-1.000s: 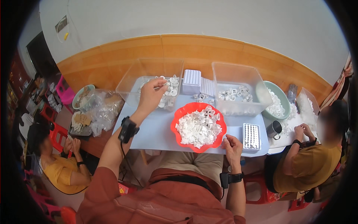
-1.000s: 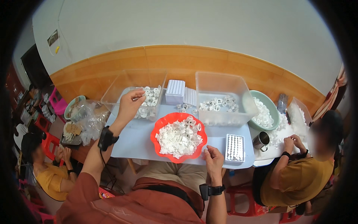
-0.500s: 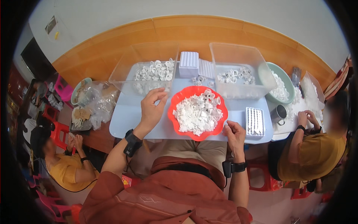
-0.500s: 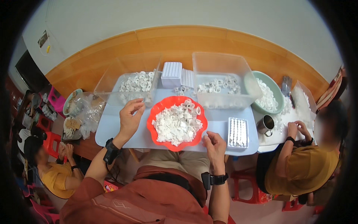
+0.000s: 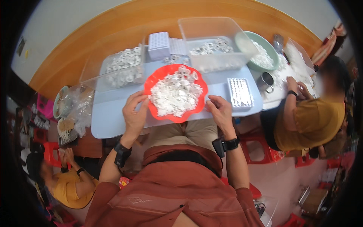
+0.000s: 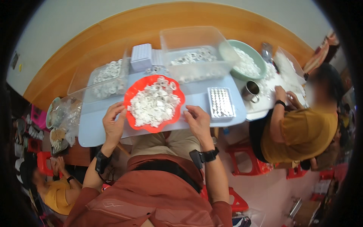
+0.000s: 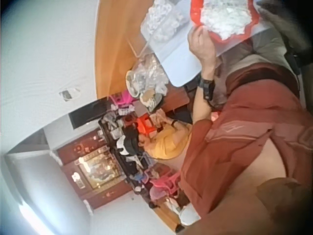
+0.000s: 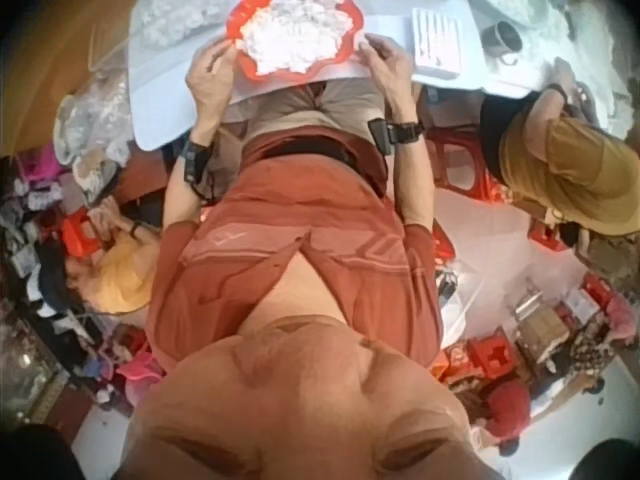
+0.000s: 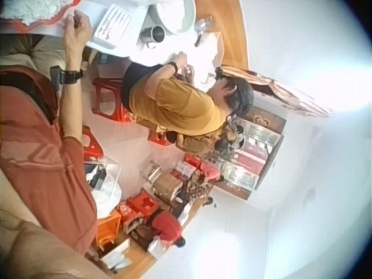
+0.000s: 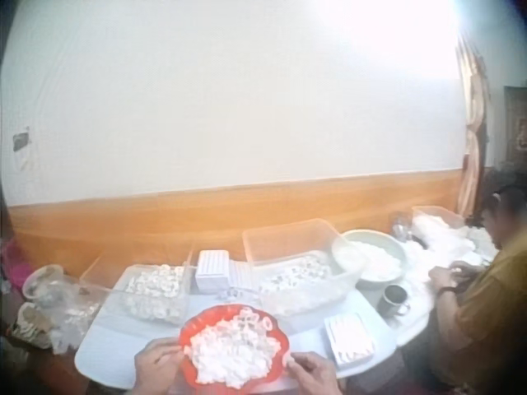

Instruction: Assembling small plastic components by peeling backings and joining pieces while sitting at a sorting table.

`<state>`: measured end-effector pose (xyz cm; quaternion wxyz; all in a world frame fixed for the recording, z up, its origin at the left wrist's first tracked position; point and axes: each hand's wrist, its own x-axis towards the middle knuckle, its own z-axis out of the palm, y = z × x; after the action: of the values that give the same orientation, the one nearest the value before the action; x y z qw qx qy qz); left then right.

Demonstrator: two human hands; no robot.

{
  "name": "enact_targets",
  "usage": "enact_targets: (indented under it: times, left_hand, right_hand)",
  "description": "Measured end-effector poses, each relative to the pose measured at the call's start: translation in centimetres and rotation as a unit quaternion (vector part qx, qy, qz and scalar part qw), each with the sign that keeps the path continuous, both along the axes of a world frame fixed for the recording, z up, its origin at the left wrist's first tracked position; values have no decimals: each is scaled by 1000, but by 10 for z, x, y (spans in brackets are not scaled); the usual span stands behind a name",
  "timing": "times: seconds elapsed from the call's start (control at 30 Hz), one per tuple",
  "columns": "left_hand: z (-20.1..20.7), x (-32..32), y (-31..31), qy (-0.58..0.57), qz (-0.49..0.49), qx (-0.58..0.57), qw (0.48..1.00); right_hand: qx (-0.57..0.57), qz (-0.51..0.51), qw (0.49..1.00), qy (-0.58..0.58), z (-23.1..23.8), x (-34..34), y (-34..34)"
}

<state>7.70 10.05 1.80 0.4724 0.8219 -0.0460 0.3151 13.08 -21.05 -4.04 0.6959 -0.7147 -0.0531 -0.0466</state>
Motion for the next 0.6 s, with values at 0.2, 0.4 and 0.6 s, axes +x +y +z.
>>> enact_targets:
  times: [0.2, 0.4, 0.6]
  left_hand:
    - [1, -8, -13, -8, 14, 28, 999]
    - [-5, -20, -20, -25, 35, 72, 997]
    - [-13, -26, -18, -15, 47, 83, 995]
  right_hand:
    - [-30, -25, 999, -28, -3, -2, 3]
    - [-61, -30, 994, -81, 1, -10, 4]
    - [-76, -26, 993, -85, 9, -22, 3]
